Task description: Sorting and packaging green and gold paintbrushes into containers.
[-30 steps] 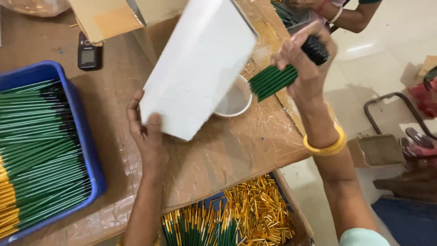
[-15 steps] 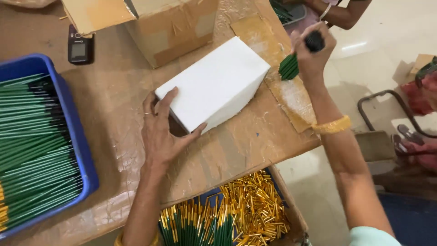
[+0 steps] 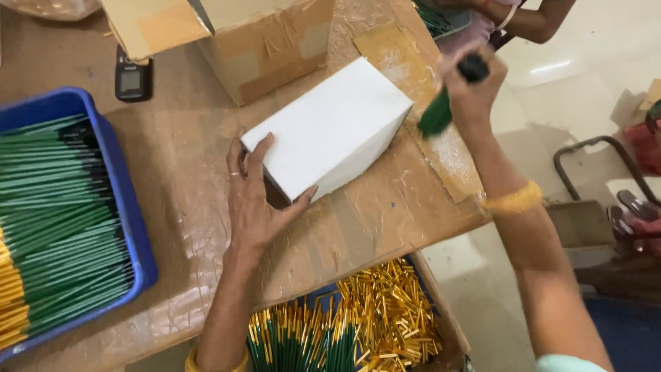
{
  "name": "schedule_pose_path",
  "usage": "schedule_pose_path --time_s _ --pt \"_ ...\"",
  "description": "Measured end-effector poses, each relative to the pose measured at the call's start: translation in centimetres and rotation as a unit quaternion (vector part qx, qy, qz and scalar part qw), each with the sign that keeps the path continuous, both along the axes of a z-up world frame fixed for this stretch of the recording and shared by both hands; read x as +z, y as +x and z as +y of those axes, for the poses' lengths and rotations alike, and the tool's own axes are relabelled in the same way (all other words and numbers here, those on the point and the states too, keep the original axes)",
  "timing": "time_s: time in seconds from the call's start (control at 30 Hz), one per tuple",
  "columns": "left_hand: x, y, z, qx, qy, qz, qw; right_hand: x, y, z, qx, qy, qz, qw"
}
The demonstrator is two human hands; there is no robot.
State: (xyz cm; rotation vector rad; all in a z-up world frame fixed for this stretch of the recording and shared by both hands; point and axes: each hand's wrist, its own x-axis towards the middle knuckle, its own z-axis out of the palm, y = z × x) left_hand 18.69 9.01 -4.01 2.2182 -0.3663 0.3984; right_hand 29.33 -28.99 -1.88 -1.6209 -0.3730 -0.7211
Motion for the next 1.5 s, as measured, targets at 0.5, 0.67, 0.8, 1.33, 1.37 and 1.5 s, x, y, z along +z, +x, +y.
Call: schedule_pose_path --time_s 0.5,0.67,0.8,1.33,1.37,1.5 --pt "-1.7 -17.4 -4.9 -0.149 -0.262 0.145 0.942 3.2 -17.1 4.1 0.151 0.237 0.115 0.953" --pt "-10.4 -25.5 -7.8 -0.316 -0.573 0.42 0.628 -4.0 -28.0 12.0 0.446 -0.276 0.06 0.849" --pt "-5.1 -29.2 -4.4 -0.324 -0.665 0.47 0.482 -6.8 -32.6 14.9 0.509 -0.569 0.005 0.646" --pt "-18.2 -36.5 -0.2 0.14 -0.594 0.397 0.685 -21.0 -30.0 15.7 0.2 -0.551 0.016 0.81" --pt "-18.5 -37.0 -0.5 0.102 -0.584 0.412 0.692 -21.8 -29.7 16.0 0.192 -0.625 -0.029 0.756" --pt "-19.7 -38.9 -1.4 0.019 -0.576 0.459 0.676 -23.2 -29.0 16.6 0.206 -0.784 -0.007 0.586"
